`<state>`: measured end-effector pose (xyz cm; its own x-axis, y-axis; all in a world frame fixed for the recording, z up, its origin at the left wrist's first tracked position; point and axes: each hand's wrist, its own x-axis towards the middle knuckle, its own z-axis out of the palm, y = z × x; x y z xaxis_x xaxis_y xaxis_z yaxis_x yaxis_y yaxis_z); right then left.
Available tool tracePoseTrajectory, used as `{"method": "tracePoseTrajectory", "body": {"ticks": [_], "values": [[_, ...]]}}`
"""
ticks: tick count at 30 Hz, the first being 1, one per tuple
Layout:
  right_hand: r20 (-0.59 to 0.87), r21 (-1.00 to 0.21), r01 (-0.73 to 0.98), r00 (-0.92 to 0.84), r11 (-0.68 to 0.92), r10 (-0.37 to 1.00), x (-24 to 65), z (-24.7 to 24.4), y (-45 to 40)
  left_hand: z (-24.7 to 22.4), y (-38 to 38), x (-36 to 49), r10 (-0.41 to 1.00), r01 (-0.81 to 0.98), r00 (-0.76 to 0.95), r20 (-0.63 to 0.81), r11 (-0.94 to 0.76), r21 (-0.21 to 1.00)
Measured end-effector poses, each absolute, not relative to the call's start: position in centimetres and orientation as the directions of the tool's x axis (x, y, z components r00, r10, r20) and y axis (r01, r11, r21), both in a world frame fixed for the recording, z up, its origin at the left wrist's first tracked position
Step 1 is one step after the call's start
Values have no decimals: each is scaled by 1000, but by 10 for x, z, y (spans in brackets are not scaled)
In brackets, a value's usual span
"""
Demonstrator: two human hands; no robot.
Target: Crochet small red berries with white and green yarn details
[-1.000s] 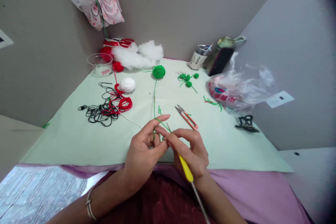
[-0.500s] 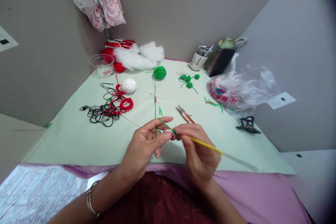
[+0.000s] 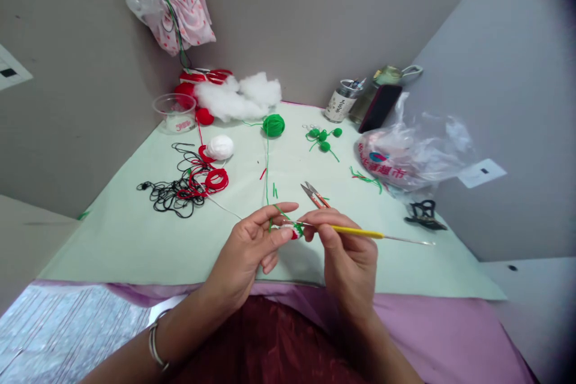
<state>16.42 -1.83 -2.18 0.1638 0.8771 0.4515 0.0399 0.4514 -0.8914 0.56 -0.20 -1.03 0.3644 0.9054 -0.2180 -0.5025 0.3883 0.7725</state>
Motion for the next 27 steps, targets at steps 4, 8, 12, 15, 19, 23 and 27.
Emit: {"method": "tracePoseTrajectory", "body": {"ticks": [4, 8, 12, 15, 19, 23, 27], "values": [[376, -912, -119, 142, 393, 916, 166, -22, -19, -11, -2, 4, 919, -459, 347, -189, 342, 820], [400, -907, -87, 122, 411, 908, 168, -18, -21, -11, -3, 2, 935, -443, 317, -162, 297, 846], [518, -852, 133, 85, 506, 851, 168, -17, -26, -12, -3, 1, 954, -384, 276, -114, 219, 897], [653, -722, 309, 6, 619, 757, 167, -19, -30, -11, -2, 2, 973, -301, 217, -80, 145, 943], [787, -522, 460, -66, 719, 614, 164, -23, -31, -7, -3, 5, 980, -251, 184, -74, 120, 961], [776, -573, 404, -14, 714, 631, 163, -24, -29, -4, -4, 6, 973, -284, 207, -97, 155, 946], [689, -717, 232, 88, 658, 720, 163, -21, -28, -4, -3, 3, 968, -300, 229, -102, 170, 939]]}}
